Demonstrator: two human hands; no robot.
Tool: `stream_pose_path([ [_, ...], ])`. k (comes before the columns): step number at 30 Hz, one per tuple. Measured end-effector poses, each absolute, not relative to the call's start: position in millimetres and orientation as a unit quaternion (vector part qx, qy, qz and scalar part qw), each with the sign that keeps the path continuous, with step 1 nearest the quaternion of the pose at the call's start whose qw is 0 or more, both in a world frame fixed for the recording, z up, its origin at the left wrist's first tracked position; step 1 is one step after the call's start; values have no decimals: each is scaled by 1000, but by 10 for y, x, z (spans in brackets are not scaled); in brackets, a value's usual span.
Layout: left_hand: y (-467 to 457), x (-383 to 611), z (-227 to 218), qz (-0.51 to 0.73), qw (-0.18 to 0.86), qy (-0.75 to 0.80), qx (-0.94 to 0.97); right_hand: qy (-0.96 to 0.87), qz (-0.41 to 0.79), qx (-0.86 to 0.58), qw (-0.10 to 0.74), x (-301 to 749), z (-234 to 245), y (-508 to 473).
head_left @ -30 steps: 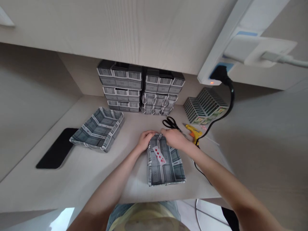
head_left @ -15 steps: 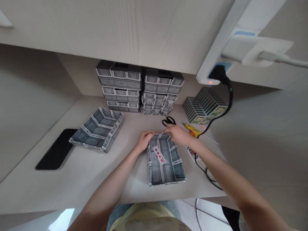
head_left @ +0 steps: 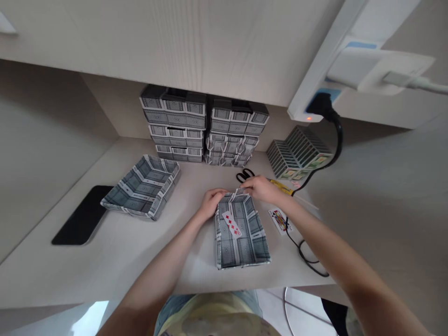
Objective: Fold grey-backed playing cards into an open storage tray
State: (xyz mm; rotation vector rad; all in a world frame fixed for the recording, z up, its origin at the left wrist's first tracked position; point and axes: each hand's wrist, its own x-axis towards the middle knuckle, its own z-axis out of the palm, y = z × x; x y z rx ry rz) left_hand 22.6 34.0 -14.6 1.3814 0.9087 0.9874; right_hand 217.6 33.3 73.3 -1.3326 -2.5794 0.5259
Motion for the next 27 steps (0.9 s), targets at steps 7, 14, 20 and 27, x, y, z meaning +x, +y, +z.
stream_pose_path([
  [7, 319, 236, -89, 426, 580, 389, 575, -880, 146, -443, 94, 2193, 717, 304],
  [14, 321, 236, -96, 428, 582, 387, 573, -879, 139, -444, 102, 2206, 683, 314],
  [20, 318, 241, -79, 418, 594, 386, 569, -879, 129, -449, 93, 2198, 686, 339],
  [27, 314, 243, -46, 420, 594, 377, 573, -880, 122, -450, 88, 2199, 681, 355],
])
